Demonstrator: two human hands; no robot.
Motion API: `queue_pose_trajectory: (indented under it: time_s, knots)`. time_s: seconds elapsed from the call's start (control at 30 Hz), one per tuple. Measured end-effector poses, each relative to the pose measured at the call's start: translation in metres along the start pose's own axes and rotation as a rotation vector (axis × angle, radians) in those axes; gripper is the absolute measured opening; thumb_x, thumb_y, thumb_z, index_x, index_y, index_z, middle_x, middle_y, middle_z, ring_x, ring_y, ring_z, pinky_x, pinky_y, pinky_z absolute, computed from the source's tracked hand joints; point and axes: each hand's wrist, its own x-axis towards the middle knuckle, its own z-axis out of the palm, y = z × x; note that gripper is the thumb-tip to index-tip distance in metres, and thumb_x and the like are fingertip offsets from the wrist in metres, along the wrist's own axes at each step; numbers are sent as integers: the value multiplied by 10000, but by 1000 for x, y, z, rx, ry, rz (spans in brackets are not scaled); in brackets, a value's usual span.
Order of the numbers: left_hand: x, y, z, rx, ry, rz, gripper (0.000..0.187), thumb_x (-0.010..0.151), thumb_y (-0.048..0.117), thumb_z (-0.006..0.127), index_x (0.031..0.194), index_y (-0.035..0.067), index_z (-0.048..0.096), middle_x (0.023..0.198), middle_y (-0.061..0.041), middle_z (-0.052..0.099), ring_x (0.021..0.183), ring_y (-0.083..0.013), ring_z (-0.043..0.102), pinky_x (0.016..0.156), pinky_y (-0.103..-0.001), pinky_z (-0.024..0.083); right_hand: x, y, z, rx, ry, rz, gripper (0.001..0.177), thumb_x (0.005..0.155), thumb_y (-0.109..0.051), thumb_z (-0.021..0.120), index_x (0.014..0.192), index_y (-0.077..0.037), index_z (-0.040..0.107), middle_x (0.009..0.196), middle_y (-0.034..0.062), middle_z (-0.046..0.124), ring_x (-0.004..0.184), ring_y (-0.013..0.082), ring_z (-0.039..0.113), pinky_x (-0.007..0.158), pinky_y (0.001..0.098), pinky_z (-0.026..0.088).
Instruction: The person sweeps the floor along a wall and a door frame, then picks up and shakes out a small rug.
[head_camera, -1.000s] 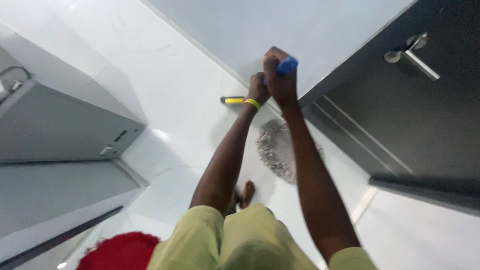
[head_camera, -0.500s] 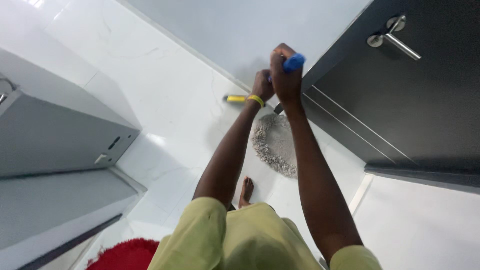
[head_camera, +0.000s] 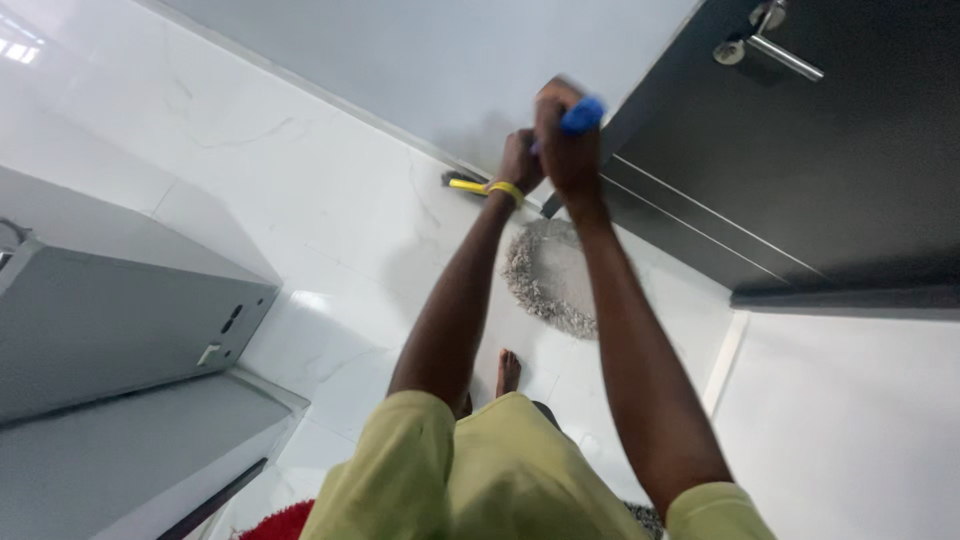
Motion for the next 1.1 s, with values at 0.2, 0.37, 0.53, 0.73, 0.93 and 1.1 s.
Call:
queue_pose_trajectory:
  time_s: [0.2,0.37,0.53,0.73,0.93,1.1]
  knots:
    - [-41,16,-14,53,19,-135,225,824,150,736,706,-20,647,645,-235,657,593,-355,687,552,-420,495,-6,-20,12,139,-78,293,227,984,-69,539,765,-123,517,621,-47,466,504,40,425,450,223,342]
    - [-18,62,-22,-47,134,-49,212,834,148,728,754,-30,647,649,-239,632,590,-384,645,540,-414,490,14,-45,13,188,-11,102,247,1007,-58,532,775,-123,475,631,-44,463,503,58,434,475,244,381]
    - [-1,1,-15,72,86,34,269,829,121,735,667,-56,613,596,-259,601,507,-418,558,520,-438,450,8,-13,19,-141,-73,-67,346,1131,-124,405,790,-114,464,753,-33,453,622,66,422,539,243,347]
    - [-60,-14,-24,-18,28,-186,251,807,129,713,654,-41,610,607,-234,647,573,-324,720,528,-408,487,-20,-19,30,17,-148,305,254,1011,-122,560,762,-114,515,658,-37,467,573,41,450,511,242,373]
    - [-33,50,-27,-10,181,-27,276,882,127,700,692,-51,610,658,-253,625,573,-371,676,538,-436,475,3,-41,20,6,-90,-115,205,1084,-124,514,882,-102,547,701,-45,525,564,20,521,470,207,414]
    - [-19,-6,-12,142,313,315,181,851,108,645,840,-71,627,762,-272,645,721,-466,632,624,-490,493,-5,-9,14,31,-108,-100,267,1058,-113,502,790,-111,498,692,-14,486,560,64,447,501,246,378]
